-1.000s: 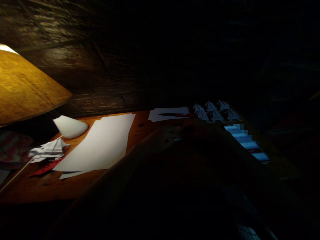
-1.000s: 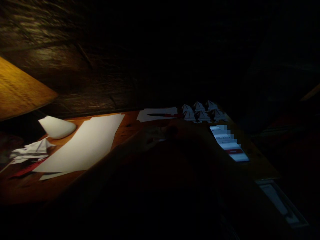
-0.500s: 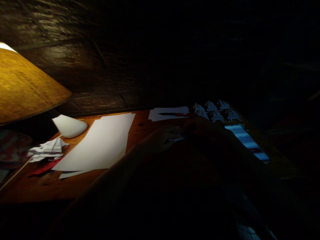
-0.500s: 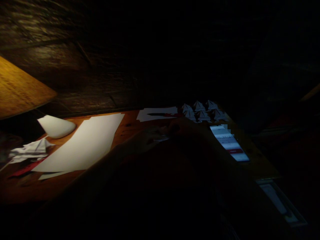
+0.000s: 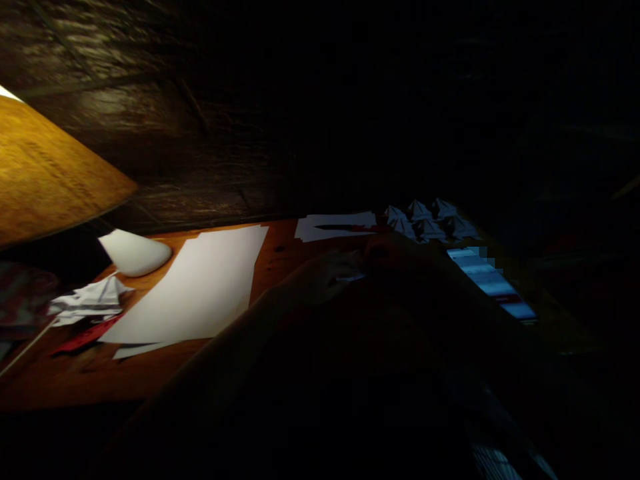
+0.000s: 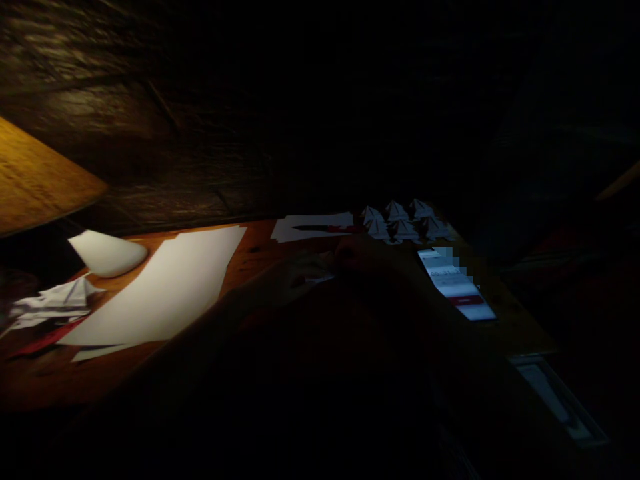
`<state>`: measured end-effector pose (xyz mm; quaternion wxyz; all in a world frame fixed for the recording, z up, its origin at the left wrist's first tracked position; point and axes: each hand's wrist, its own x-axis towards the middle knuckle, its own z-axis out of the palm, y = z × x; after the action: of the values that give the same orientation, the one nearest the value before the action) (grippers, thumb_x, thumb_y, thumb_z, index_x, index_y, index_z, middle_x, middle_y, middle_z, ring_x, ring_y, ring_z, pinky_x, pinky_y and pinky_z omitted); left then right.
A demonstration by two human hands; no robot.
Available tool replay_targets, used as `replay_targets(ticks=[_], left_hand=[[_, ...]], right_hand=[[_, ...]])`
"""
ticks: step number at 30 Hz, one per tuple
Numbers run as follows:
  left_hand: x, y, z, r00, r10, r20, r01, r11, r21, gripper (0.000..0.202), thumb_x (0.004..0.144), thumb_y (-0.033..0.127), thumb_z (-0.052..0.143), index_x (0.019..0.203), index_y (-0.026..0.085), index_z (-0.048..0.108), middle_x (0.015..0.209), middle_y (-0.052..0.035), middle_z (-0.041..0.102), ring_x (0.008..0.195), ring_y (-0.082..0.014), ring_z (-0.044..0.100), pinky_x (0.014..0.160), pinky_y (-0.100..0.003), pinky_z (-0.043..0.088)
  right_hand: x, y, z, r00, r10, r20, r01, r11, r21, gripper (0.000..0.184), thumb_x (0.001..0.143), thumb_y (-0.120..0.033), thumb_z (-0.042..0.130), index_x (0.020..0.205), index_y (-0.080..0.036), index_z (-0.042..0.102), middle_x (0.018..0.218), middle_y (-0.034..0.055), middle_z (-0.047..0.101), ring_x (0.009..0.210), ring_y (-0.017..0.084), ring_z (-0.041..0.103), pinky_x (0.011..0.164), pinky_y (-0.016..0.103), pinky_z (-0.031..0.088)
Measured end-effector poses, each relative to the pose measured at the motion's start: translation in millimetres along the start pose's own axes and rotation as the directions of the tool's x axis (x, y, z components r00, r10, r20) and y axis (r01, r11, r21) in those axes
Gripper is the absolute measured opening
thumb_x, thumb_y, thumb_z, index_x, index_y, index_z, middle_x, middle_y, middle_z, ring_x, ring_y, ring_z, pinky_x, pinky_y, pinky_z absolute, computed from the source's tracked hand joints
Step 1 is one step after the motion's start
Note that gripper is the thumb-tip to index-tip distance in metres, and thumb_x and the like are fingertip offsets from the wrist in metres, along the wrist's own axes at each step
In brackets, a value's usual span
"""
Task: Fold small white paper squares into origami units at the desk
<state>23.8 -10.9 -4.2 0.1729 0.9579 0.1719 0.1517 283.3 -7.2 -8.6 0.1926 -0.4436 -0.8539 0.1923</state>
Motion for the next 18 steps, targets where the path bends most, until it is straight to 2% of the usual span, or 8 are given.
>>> replay_targets(ticks=[5, 11, 18], left_hand=[[0.8, 5.9, -0.7, 1.0, 0.001, 0.001, -0.001, 1.0, -0.022, 0.04, 0.087, 0.008, 0.059, 0.124, 0.022, 0.067, 0.132, -0.0084, 0.063, 0.125, -0.0244, 0.056, 0.108, -0.047, 0.047], [1.6, 15.7, 3.2, 1.0, -0.01, 0.02, 0.012, 0.997, -0.076, 0.043, 0.09, 0.011, 0.058, 0.13, 0.024, 0.065, 0.139, -0.0095, 0.058, 0.132, -0.0264, 0.051, 0.114, -0.055, 0.041], [1.7, 19.0, 3.6, 0.999, -0.023, 0.023, 0.025, 0.996, -0.087, 0.041, 0.09, 0.014, 0.058, 0.13, 0.024, 0.066, 0.14, -0.0103, 0.054, 0.132, -0.0269, 0.049, 0.114, -0.051, 0.042]], right_hand=[[1.6, 4.6, 4.2, 0.999, 0.046, -0.009, -0.046, 0.999, -0.023, 0.017, 0.085, -0.019, 0.063, 0.096, -0.016, 0.076, 0.103, 0.0094, 0.074, 0.087, 0.02, 0.066, 0.079, 0.031, 0.048], [3.3, -0.4, 2.2, 0.994, 0.108, -0.004, -0.108, 0.991, -0.074, 0.013, 0.081, -0.016, 0.065, 0.087, -0.016, 0.076, 0.097, 0.0091, 0.073, 0.087, 0.019, 0.064, 0.078, 0.029, 0.048], [1.8, -6.8, 1.4, 0.992, 0.123, -0.016, -0.124, 0.99, -0.065, 0.015, 0.084, -0.018, 0.061, 0.091, -0.015, 0.075, 0.095, 0.0098, 0.072, 0.085, 0.02, 0.063, 0.076, 0.03, 0.047]])
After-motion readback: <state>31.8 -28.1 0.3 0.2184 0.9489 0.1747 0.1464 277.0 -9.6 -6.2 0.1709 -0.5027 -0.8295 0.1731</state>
